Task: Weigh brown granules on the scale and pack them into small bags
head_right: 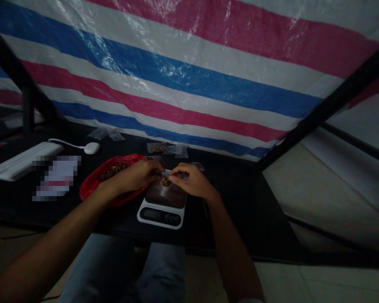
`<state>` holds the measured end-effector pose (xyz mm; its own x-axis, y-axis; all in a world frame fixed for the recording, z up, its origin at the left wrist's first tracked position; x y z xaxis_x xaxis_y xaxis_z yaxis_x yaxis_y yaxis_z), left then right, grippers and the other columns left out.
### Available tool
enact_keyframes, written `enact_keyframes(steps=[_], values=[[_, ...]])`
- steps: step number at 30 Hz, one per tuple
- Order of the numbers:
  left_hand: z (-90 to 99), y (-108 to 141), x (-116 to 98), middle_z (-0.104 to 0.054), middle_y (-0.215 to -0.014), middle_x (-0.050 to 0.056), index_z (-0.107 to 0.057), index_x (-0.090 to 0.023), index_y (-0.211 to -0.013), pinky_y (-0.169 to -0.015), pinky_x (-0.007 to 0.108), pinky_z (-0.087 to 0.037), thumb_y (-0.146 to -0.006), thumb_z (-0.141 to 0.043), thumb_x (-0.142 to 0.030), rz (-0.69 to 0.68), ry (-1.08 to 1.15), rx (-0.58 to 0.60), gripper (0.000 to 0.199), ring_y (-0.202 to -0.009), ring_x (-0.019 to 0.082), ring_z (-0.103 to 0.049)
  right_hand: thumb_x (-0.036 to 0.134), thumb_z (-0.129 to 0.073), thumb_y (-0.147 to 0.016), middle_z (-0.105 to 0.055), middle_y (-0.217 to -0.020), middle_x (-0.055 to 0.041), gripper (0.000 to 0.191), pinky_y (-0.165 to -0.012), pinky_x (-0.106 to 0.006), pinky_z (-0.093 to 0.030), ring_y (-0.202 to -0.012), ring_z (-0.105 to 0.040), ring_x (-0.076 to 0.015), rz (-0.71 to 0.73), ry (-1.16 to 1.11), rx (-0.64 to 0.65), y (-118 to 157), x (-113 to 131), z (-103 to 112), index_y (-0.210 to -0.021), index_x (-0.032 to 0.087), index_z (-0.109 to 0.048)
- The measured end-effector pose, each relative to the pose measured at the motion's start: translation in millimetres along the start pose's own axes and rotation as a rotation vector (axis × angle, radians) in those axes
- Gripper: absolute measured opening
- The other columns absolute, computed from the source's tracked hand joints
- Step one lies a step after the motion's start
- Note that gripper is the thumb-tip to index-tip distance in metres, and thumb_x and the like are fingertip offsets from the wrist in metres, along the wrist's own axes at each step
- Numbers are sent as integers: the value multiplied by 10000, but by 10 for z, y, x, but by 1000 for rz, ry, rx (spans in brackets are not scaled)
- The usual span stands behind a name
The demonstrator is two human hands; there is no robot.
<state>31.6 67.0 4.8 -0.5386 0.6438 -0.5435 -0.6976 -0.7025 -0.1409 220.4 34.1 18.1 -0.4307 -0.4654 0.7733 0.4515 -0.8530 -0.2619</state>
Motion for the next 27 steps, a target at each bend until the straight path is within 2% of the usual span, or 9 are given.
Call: enact_keyframes(steps=[6, 14, 17, 20, 23, 27], values=[[35, -14, -67, -776, -956, 72, -807, -175, -963, -794, 244, -500, -907, -533, -61, -80, -6, 47, 302, -877, 169, -720, 300, -654, -893, -728, -841, -36, 154, -652, -274, -423, -734, -610, -153, -22, 22, -40, 3, -3, 4, -886, 190, -762], [120, -67, -92, -791, -884, 57, -811, -168, -908, -725, 219, -479, -876, -592, -32, -32, -84, 73, 260, -798, 157, -727, 319, -645, -895, -711, -800, -30, 183, -636, -275, -411, -694, -586, -144, -29, 68, -66, 0, -13, 38, -892, 181, -764], [251, -13, -189, -795, -907, 46, -802, -163, -933, -745, 207, -476, -895, -607, -42, -24, -32, 21, 233, -794, 141, -721, 318, -639, -899, -716, -807, -36, 185, -644, -279, -421, -704, -594, -150, -28, 65, -85, -2, -30, 55, -891, 177, -758], [342, 33, -370, -794, -969, 44, -802, -175, -946, -799, 209, -488, -921, -610, -79, -103, 47, -17, 216, -855, 143, -723, 312, -640, -890, -725, -817, -40, 175, -657, -281, -439, -720, -609, -157, -42, 42, -83, -6, -42, 55, -878, 179, -753], [323, 32, -515, -788, -966, 51, -811, -184, -921, -847, 228, -494, -937, -574, -69, -181, 60, 26, 264, -900, 156, -722, 305, -642, -882, -724, -805, -39, 171, -648, -277, -441, -718, -614, -159, -52, 28, -75, -9, -38, 49, -873, 177, -755], [267, 6, -537, -778, -945, 63, -812, -176, -891, -854, 236, -489, -934, -550, -40, -204, 27, 59, 299, -917, 168, -718, 288, -637, -883, -734, -820, -40, 163, -644, -275, -441, -717, -616, -157, -59, 30, -82, -7, -39, 54, -873, 178, -757]])
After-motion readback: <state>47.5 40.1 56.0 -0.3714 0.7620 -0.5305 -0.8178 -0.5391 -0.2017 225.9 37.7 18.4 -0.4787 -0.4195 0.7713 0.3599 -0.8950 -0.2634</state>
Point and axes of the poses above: each hand's wrist, its own y-axis away from the middle knuckle, its own z-axis out of the back of the hand, x = y × z, the point moved 4 cm from there along -y, towards the middle knuckle
